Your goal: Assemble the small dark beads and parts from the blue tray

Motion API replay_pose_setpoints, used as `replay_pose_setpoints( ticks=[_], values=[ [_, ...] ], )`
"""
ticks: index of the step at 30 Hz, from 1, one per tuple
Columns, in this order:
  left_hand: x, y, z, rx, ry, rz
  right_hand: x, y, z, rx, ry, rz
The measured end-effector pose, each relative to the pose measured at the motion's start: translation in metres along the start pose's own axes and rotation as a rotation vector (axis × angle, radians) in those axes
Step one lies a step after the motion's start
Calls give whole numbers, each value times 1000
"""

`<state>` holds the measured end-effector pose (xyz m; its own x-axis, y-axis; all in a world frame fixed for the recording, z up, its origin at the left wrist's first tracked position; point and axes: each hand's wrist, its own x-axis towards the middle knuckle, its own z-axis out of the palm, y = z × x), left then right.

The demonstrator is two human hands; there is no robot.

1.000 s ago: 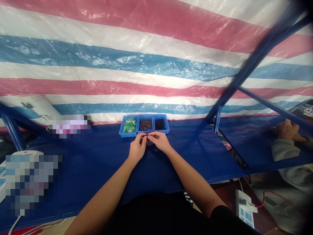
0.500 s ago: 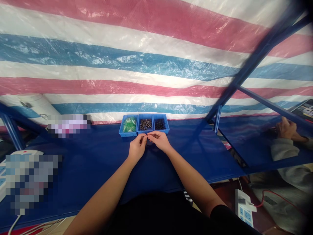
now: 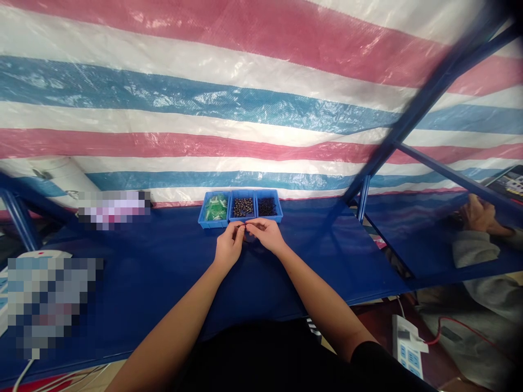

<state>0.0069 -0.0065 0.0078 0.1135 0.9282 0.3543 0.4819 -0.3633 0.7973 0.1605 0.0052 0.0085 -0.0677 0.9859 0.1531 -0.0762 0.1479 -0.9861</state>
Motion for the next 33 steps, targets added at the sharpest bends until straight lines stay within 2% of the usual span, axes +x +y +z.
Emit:
replay_pose_setpoints(
  ticks=[14,33],
  values=[
    [0,-3,-1,51,0,5,-1,3,1,-8,-20,8],
    [-1,-3,0,14,5,20,-1,2,1,4,4,-24]
  ],
)
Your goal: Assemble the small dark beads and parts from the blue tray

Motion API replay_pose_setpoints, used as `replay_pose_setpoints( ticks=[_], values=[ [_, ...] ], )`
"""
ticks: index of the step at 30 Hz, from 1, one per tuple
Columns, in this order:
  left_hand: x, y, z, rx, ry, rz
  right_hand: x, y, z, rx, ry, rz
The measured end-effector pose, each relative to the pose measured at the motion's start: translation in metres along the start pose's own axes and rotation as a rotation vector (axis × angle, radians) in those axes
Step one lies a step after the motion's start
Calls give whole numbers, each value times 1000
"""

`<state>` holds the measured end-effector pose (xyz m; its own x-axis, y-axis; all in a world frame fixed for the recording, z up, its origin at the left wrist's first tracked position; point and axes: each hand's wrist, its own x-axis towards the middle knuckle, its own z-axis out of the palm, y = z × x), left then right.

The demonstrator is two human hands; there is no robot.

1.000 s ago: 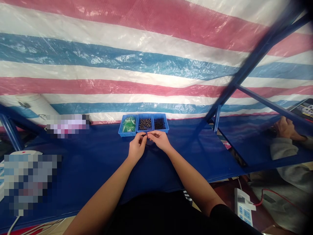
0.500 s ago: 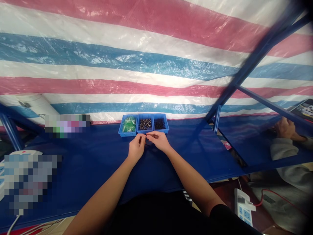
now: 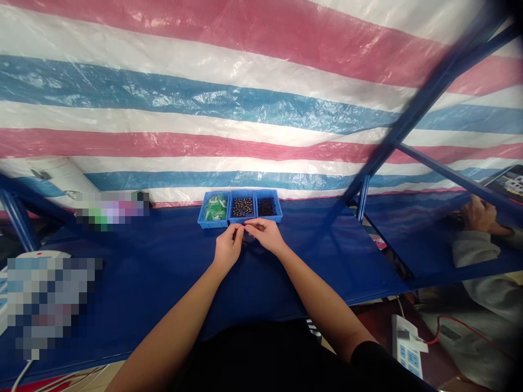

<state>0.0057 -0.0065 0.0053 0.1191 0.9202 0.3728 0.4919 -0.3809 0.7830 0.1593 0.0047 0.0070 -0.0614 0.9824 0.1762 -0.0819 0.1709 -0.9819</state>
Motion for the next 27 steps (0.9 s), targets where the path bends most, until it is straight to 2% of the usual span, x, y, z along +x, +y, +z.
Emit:
replay_pose_setpoints(
  ticks=[27],
  values=[
    [1,-3,3,-7,40,12,0,1,-2,-2,21,2]
  ],
)
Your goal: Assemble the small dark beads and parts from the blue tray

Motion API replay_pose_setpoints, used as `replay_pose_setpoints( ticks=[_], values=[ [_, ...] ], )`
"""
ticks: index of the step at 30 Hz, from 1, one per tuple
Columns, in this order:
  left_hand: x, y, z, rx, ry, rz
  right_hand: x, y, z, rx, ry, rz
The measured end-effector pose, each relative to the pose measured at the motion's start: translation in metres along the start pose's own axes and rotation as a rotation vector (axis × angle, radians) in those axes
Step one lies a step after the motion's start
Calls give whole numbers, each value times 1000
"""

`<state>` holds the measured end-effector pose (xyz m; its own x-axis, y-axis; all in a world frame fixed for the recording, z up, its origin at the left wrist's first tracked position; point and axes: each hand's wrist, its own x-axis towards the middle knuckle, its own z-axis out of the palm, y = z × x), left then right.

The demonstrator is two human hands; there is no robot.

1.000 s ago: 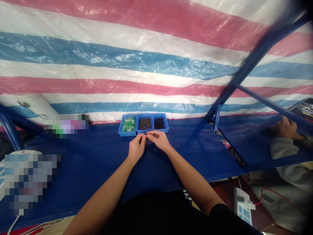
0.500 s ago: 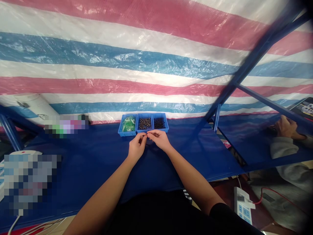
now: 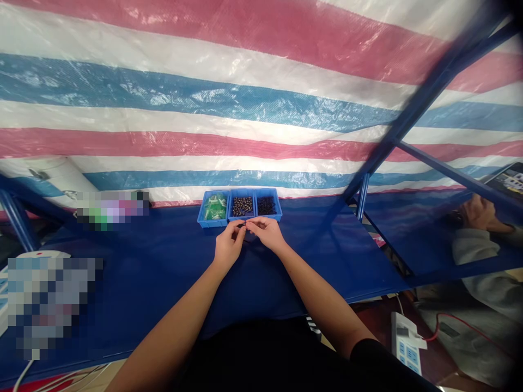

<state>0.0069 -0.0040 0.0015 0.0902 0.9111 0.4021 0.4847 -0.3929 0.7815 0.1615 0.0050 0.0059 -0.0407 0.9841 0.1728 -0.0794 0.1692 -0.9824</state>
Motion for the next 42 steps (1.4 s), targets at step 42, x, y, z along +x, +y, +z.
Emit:
replay_pose_setpoints(
  ticks=[42],
  values=[
    [-1,4,-2,-19,-13,-9,-1,-6,2,12,-4,1]
  ],
)
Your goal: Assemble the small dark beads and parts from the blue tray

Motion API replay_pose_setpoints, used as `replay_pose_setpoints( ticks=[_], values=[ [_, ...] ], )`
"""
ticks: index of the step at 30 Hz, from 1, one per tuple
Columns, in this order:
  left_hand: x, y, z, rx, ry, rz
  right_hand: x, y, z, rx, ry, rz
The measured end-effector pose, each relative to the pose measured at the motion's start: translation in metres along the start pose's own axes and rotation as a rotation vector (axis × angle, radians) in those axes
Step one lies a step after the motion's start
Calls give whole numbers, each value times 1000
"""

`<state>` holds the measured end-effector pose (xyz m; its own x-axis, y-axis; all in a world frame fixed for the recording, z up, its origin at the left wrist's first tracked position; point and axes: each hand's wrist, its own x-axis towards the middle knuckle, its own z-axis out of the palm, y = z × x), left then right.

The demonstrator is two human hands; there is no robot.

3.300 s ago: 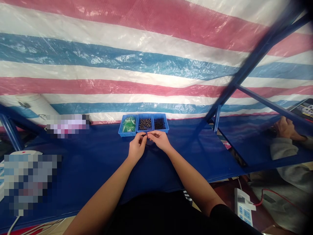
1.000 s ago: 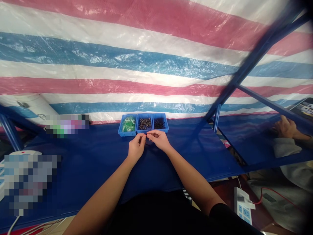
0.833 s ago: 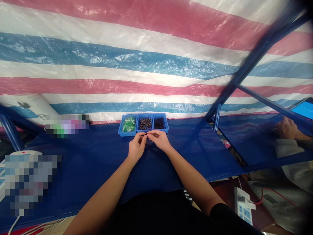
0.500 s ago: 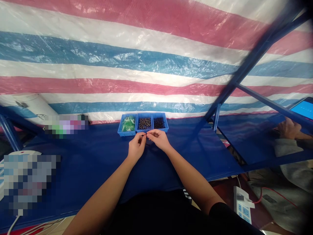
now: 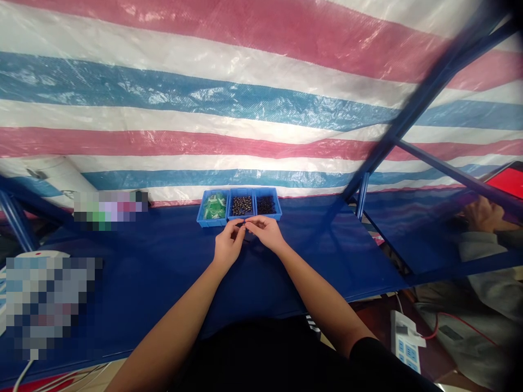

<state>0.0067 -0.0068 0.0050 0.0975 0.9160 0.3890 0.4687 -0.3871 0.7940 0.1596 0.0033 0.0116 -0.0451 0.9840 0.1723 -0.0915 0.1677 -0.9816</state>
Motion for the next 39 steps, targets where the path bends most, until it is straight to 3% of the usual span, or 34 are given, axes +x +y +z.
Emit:
replay_pose_setpoints(
  ticks=[21,39],
  values=[
    [0,1,0,7,-29,5,-2,-1,2,21,-12,-3],
    [1,-4,1,-1,-48,6,2,11,-4,-100,-11,-10]
  ],
)
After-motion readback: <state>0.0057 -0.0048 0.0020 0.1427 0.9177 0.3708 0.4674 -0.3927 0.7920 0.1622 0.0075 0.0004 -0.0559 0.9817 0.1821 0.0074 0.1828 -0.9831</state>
